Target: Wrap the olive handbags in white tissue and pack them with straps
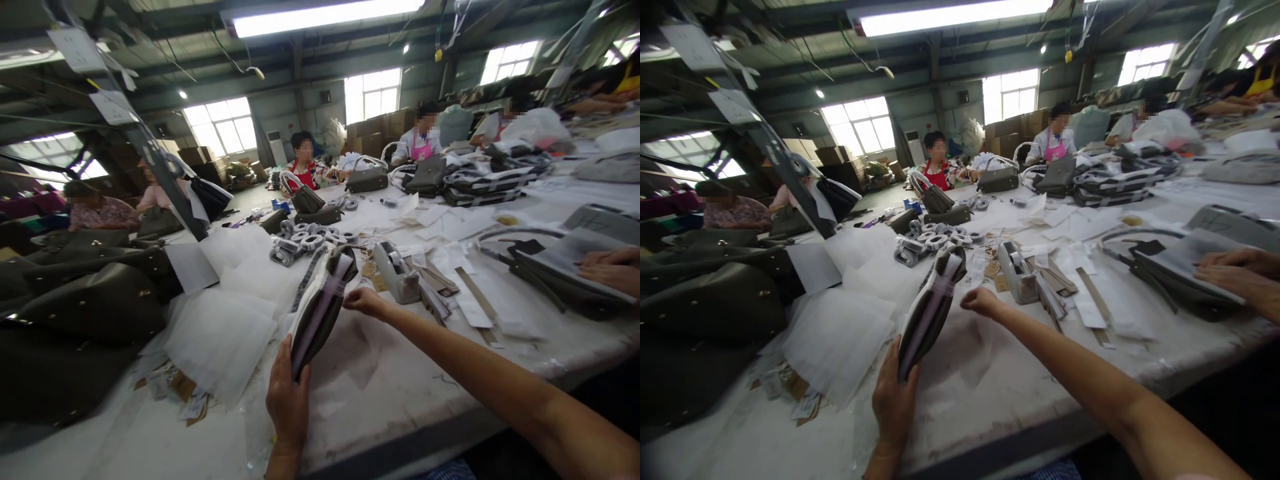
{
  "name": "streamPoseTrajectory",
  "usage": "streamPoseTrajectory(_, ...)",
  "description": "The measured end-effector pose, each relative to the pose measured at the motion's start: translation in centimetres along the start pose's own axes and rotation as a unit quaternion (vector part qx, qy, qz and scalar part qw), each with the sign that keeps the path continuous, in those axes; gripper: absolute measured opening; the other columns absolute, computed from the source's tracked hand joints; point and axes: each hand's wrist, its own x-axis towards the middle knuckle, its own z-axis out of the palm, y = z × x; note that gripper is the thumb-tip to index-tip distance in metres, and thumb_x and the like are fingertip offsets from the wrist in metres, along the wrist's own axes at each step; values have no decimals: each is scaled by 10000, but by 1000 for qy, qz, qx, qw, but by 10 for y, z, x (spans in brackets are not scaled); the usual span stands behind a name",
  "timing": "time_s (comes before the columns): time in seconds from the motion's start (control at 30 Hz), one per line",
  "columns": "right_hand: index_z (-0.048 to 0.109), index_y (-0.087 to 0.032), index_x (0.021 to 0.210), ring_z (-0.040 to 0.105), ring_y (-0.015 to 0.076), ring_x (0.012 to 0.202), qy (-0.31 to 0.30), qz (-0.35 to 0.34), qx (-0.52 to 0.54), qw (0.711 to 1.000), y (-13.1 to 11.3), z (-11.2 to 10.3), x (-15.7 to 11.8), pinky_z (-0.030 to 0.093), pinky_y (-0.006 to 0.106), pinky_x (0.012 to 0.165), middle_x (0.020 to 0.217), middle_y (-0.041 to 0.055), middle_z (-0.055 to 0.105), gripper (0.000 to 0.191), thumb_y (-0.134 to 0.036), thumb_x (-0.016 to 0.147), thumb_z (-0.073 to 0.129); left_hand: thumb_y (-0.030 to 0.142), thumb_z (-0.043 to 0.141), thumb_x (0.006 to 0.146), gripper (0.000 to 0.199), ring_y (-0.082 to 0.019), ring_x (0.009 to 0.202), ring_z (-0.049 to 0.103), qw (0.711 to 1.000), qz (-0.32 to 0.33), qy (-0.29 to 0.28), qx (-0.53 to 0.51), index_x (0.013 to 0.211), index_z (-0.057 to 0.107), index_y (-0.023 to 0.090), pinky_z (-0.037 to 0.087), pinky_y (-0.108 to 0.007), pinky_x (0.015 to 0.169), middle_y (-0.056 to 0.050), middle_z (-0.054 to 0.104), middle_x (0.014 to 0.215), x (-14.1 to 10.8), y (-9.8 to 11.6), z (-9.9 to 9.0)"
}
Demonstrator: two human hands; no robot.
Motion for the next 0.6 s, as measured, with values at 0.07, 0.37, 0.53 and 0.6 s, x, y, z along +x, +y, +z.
streamPoseTrajectory(0.07,667,-126,905,662,145,750,44,-16,46,998,-11,-20,29,557,325,730,848,10,689,260,-383,937,637,269,556,926,615,-242,1302,549,1000,-7,7,1,1505,349,283,484,-365,1041,-68,553,1449,0,-3,2)
streamPoseTrajectory(0.37,710,-177,1012,687,201,955,173,-168,192,951,-87,-81,86,515,365,928,982,58,758,391,-520,827,680,344,586,898,616,-252,1231,610,998,-54,21,-33,1484,399,313,541,-364,976,-44,602,1400,-5,-24,9)
streamPoseTrajectory(0.53,766,-191,965,697,277,966,70,-195,162,965,-61,-46,13,519,419,917,976,69,775,332,-464,781,727,384,578,900,607,-269,1253,592,992,-115,25,-36,1476,413,290,518,-396,1012,-65,591,1410,-5,-26,7)
streamPoseTrajectory(0.6,782,-201,928,701,290,953,35,-189,133,972,-39,-28,-23,523,428,909,964,67,778,227,-371,793,714,430,585,887,613,-288,1254,588,987,-154,25,-45,1460,439,267,507,-415,1021,-87,592,1405,-2,-24,4)
